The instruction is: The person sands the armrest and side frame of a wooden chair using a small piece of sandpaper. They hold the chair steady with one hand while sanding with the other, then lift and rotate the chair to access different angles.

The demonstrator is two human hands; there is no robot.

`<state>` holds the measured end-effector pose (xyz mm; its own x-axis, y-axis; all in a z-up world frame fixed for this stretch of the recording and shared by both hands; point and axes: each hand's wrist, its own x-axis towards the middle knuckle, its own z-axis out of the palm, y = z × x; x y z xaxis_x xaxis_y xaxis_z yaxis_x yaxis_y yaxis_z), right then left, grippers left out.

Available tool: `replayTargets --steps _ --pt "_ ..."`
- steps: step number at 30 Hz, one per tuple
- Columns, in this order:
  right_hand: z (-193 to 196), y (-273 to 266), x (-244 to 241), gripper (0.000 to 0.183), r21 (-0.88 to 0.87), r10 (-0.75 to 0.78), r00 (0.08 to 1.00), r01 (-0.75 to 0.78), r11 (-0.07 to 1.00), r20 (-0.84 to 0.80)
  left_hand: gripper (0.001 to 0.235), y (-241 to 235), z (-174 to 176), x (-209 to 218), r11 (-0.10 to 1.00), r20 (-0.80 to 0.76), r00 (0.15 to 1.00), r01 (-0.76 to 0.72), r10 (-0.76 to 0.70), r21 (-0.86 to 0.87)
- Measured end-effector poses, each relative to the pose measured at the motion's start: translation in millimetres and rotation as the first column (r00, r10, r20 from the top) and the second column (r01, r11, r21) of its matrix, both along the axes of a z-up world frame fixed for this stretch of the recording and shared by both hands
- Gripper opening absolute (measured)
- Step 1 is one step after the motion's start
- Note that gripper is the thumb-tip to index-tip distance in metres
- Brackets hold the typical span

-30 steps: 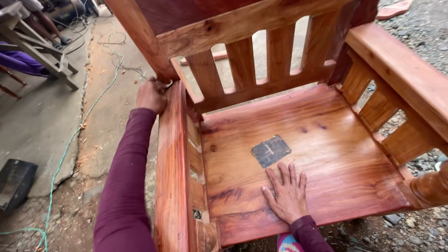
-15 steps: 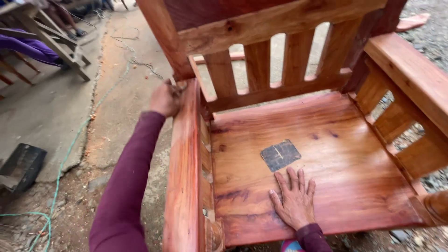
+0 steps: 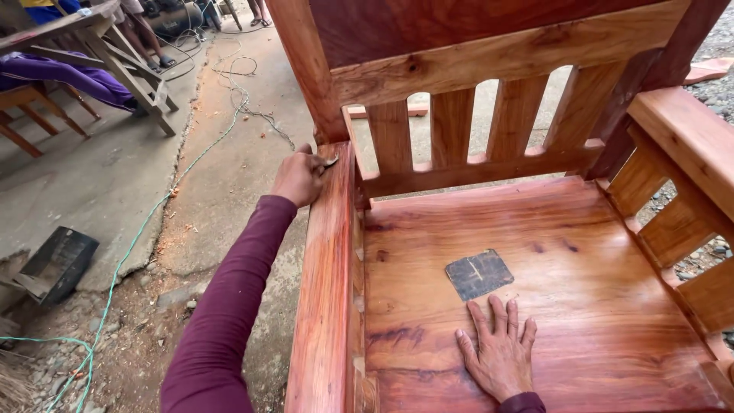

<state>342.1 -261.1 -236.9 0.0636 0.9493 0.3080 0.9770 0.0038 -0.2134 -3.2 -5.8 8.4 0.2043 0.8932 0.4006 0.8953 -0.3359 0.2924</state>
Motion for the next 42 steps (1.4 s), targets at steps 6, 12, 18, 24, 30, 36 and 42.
replayTargets --steps 6,12,18,24,30,36,42 --pt "1 -2 -1 0.069 -0.001 0.011 1.0 -0.011 1.0 -0.012 0.02 38 -14 8 0.991 0.034 0.995 -0.093 0.09 0.091" --pt "3 -2 0 0.066 0.001 0.015 0.999 -0.015 1.0 -0.035 0.027 4 -12 -7 0.974 -0.092 0.991 0.115 -0.099 0.195" --pt "2 -4 1 0.064 0.034 0.052 0.997 -0.051 0.998 -0.049 0.023 52 -18 -7 0.964 0.003 0.996 0.089 -0.093 0.25" --pt "8 -4 2 0.066 0.027 0.042 0.996 -0.04 0.999 -0.084 0.022 -15 -6 -8 0.967 -0.098 0.985 0.156 -0.138 0.201" --pt "4 -1 1 0.063 0.018 0.049 0.997 -0.048 0.999 -0.052 0.018 35 -3 -4 0.991 -0.019 0.998 -0.056 0.059 0.123" --pt "2 -2 3 0.064 0.034 0.049 0.995 -0.046 0.998 -0.092 0.019 -3 -5 -16 0.99 -0.063 0.997 0.06 -0.052 0.13" --pt "2 -3 2 0.064 0.011 0.052 0.997 -0.051 0.999 -0.053 0.018 65 -26 -24 0.987 -0.015 0.999 -0.038 0.041 0.157"
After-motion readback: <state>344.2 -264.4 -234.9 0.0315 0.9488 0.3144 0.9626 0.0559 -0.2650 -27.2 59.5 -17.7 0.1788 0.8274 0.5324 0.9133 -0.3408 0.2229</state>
